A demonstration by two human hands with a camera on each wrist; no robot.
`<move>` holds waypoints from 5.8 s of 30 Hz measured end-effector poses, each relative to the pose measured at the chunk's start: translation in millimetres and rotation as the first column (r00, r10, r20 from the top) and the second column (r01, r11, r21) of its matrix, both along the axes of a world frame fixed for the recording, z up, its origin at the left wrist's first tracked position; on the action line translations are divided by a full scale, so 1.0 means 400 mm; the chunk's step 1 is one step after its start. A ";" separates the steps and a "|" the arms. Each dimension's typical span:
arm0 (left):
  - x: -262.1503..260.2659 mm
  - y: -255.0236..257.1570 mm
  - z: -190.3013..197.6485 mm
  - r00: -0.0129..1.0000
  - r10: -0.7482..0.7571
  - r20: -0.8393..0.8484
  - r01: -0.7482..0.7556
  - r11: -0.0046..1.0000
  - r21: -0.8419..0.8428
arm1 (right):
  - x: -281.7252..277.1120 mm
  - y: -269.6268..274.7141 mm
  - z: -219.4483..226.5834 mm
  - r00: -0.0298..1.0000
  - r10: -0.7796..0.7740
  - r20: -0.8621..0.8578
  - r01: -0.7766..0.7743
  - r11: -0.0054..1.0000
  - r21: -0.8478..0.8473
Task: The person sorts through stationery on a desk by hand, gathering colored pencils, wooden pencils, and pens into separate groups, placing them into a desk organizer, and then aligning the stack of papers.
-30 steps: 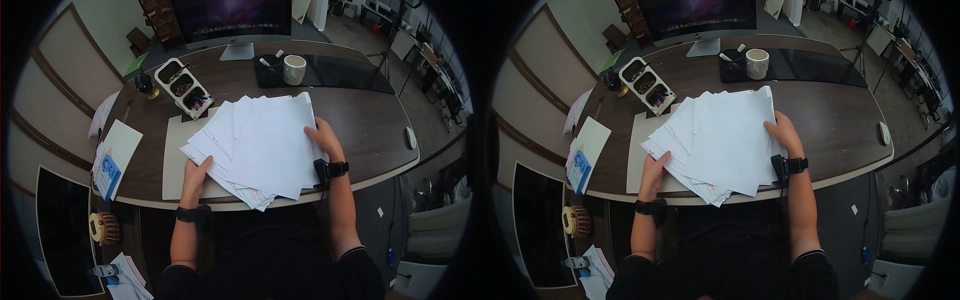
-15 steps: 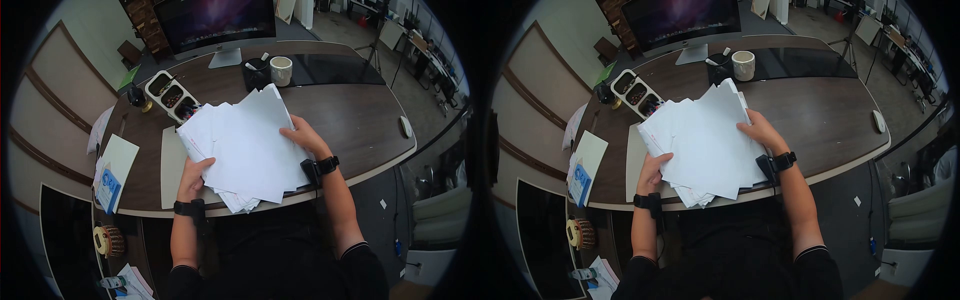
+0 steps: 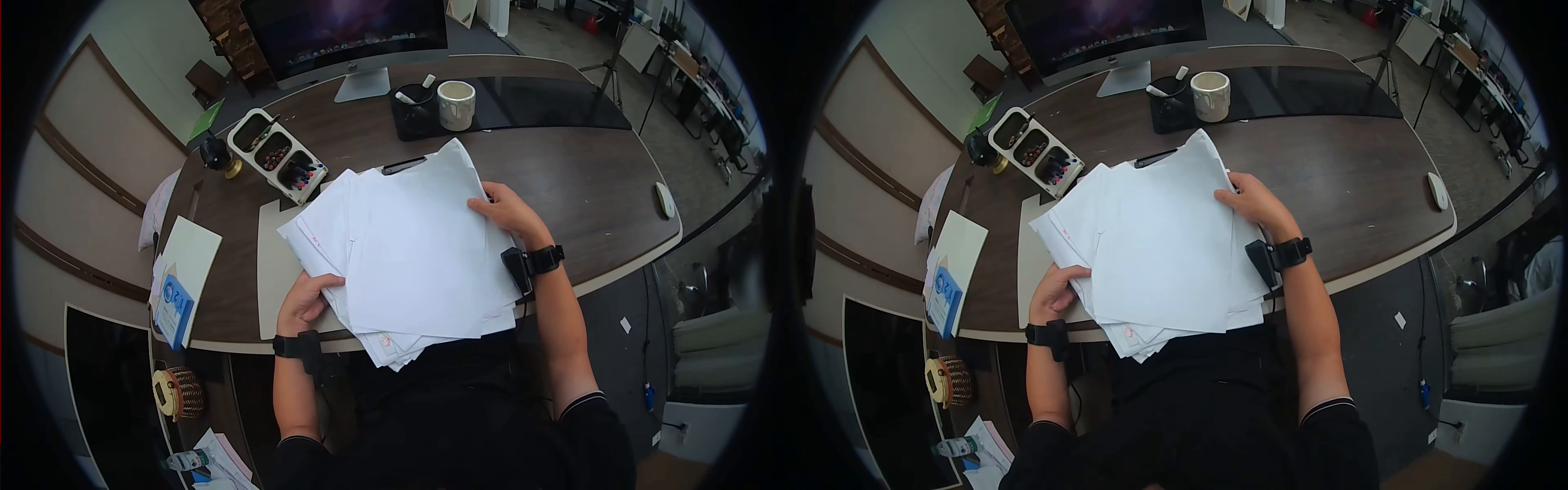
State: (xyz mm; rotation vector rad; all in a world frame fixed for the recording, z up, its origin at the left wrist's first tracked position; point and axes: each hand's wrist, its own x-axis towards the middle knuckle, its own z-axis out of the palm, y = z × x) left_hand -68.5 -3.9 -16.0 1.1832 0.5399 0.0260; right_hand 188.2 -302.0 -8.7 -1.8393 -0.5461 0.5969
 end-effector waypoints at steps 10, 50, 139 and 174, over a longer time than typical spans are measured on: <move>0.031 -0.004 0.067 0.984 0.140 -0.112 -0.102 0.951 0.291 | -0.070 0.054 -0.010 0.877 -0.089 0.471 0.157 0.982 -0.107; 0.014 -0.046 -0.004 0.991 0.044 0.126 -0.050 0.998 0.046 | -0.020 0.031 -0.034 0.957 -0.290 -0.007 0.286 0.939 0.188; 0.196 -0.146 0.148 0.581 0.056 0.812 -0.685 0.573 0.450 | -0.077 0.083 0.181 0.918 -0.296 0.264 0.033 0.721 0.693; 0.188 0.004 0.028 0.946 0.178 0.271 -0.208 0.975 0.084 | -0.070 0.076 0.085 0.940 0.089 -0.328 -0.005 0.968 0.250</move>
